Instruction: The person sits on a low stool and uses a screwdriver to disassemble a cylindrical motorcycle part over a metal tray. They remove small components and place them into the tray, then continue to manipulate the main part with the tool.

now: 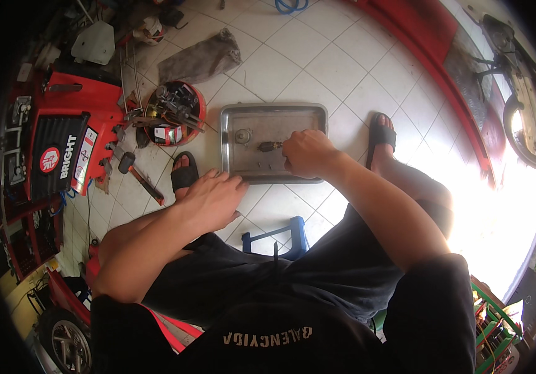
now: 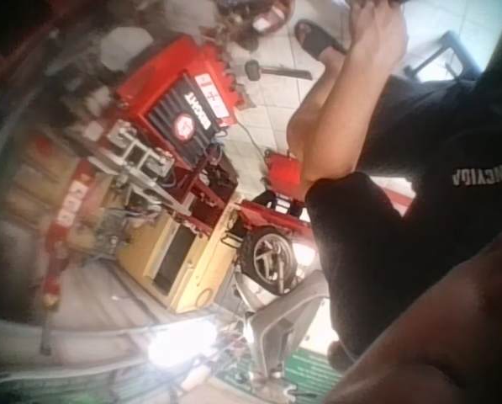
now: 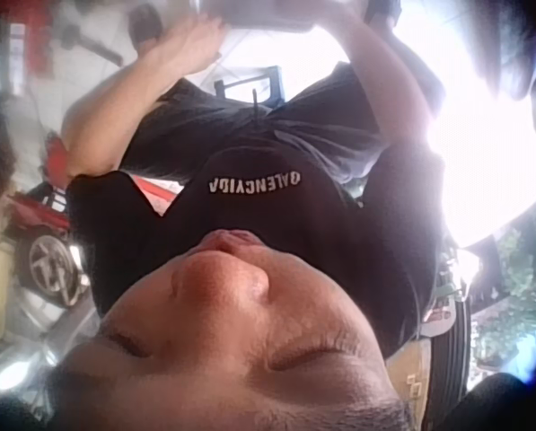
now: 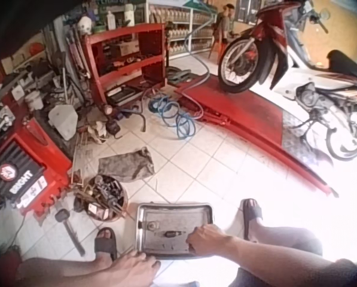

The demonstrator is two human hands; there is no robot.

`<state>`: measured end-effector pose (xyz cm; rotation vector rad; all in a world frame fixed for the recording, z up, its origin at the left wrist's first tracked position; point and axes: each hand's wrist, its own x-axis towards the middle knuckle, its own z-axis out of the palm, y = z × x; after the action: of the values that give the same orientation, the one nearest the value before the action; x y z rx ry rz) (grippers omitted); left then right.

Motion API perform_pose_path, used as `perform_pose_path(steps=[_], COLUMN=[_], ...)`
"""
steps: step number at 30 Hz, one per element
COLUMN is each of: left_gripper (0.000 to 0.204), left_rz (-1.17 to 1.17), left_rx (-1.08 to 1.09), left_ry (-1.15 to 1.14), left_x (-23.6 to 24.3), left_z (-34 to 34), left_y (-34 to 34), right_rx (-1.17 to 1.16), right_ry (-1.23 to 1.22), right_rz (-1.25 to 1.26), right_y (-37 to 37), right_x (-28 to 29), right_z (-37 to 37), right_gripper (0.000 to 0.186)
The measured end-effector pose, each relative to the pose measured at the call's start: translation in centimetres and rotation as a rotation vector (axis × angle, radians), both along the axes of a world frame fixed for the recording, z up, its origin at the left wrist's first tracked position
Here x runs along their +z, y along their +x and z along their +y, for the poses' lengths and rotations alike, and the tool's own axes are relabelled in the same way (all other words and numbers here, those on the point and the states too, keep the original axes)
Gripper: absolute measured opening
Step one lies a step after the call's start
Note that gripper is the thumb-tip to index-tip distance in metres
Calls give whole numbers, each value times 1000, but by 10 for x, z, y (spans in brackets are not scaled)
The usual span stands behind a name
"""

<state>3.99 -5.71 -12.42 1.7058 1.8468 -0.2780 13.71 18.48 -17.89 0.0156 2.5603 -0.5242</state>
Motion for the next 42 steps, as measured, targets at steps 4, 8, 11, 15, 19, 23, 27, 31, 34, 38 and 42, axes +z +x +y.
perform_pose_path(steps=[4, 8, 11, 15, 19, 23, 27, 31, 34, 38, 42], left_gripper=[52, 52, 52, 52, 52, 52, 51, 51, 51, 51, 50], left_rz=[10, 0, -9, -6, -2, 3, 6, 10, 10, 10, 6], left_rx=[-3, 2, 3, -1, -3, -5, -8, -2, 1, 6, 14], left_ry=[0, 3, -16, -13, -10, -8, -8, 14, -2, -12, -20], left_x=[-1, 0, 2, 1, 1, -1, 0, -2, -1, -1, 0], left_z=[0, -1, 1, -1, -1, -2, -1, -3, -2, -3, -3], left_y=[1, 0, -1, -1, 0, 0, 0, 0, 0, 0, 0], right_rx=[5, 23, 14, 8, 37, 3, -12, -17, -29, -20, 20], right_ry=[3, -53, -116, -168, -125, -148, -174, -211, -264, -225, -167], right_rz=[8, 40, 44, 41, 18, 58, 65, 56, 87, 102, 90], right_y=[2, 4, 5, 5, 2, 2, 1, 2, 6, 4, 0], right_x=[-2, -9, -9, -9, -8, -10, -7, -5, -13, -15, -19], right_z=[0, -1, -3, -7, -7, -6, -7, -15, -22, -28, -29], right_gripper=[20, 20, 21, 22, 22, 22, 22, 22, 23, 22, 23])
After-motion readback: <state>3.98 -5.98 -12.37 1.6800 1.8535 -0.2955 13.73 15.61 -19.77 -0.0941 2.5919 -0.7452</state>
